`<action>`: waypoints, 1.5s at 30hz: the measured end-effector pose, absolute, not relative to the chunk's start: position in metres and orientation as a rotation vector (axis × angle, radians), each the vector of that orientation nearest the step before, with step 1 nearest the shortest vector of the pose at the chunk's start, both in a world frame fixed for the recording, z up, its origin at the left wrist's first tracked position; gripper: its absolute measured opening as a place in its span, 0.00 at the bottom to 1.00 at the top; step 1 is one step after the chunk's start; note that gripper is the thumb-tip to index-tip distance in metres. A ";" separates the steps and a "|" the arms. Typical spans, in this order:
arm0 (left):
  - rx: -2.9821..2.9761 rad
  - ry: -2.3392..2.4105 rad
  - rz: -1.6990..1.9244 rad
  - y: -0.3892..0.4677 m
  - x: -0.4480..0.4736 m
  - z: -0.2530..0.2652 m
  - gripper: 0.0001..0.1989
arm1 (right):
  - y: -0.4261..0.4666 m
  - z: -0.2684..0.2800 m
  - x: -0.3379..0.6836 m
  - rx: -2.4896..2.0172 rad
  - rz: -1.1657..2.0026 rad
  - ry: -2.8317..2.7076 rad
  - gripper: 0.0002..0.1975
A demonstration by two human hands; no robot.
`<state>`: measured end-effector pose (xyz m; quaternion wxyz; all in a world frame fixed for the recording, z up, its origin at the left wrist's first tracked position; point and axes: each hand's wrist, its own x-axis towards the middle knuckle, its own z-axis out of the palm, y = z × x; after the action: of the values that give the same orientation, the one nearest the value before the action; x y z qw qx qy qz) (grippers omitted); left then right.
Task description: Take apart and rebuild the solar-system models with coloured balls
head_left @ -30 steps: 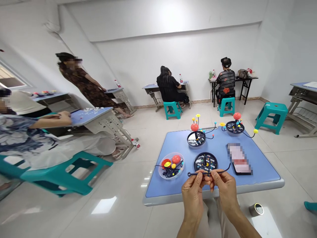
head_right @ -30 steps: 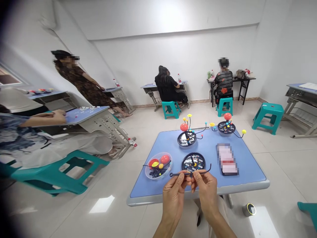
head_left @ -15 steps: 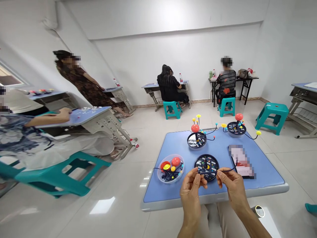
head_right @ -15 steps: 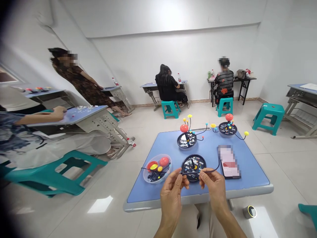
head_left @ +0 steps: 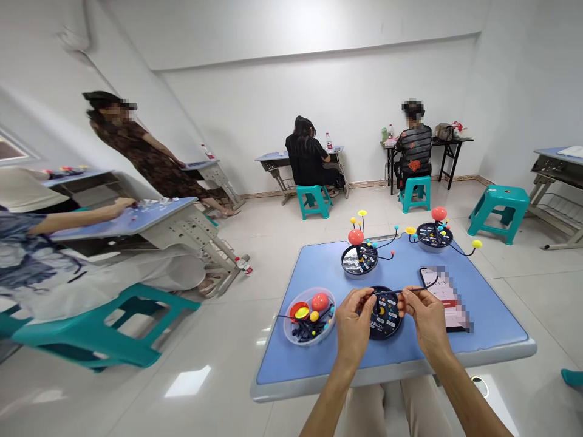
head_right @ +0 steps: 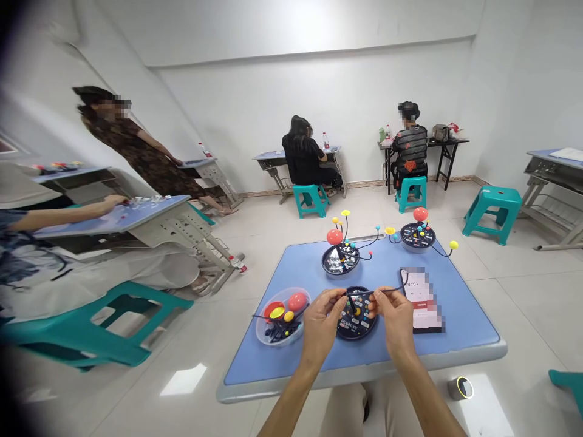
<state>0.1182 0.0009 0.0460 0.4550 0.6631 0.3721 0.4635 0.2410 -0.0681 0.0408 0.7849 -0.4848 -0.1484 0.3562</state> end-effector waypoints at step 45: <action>2.010 0.952 1.023 0.007 0.123 0.057 0.06 | -0.035 0.052 0.243 -1.333 0.858 -0.434 0.04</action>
<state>0.1229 0.0067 0.0572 0.3401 0.7721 0.3657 0.3930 0.2426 -0.0354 0.0516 0.6809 -0.5942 -0.1933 0.3821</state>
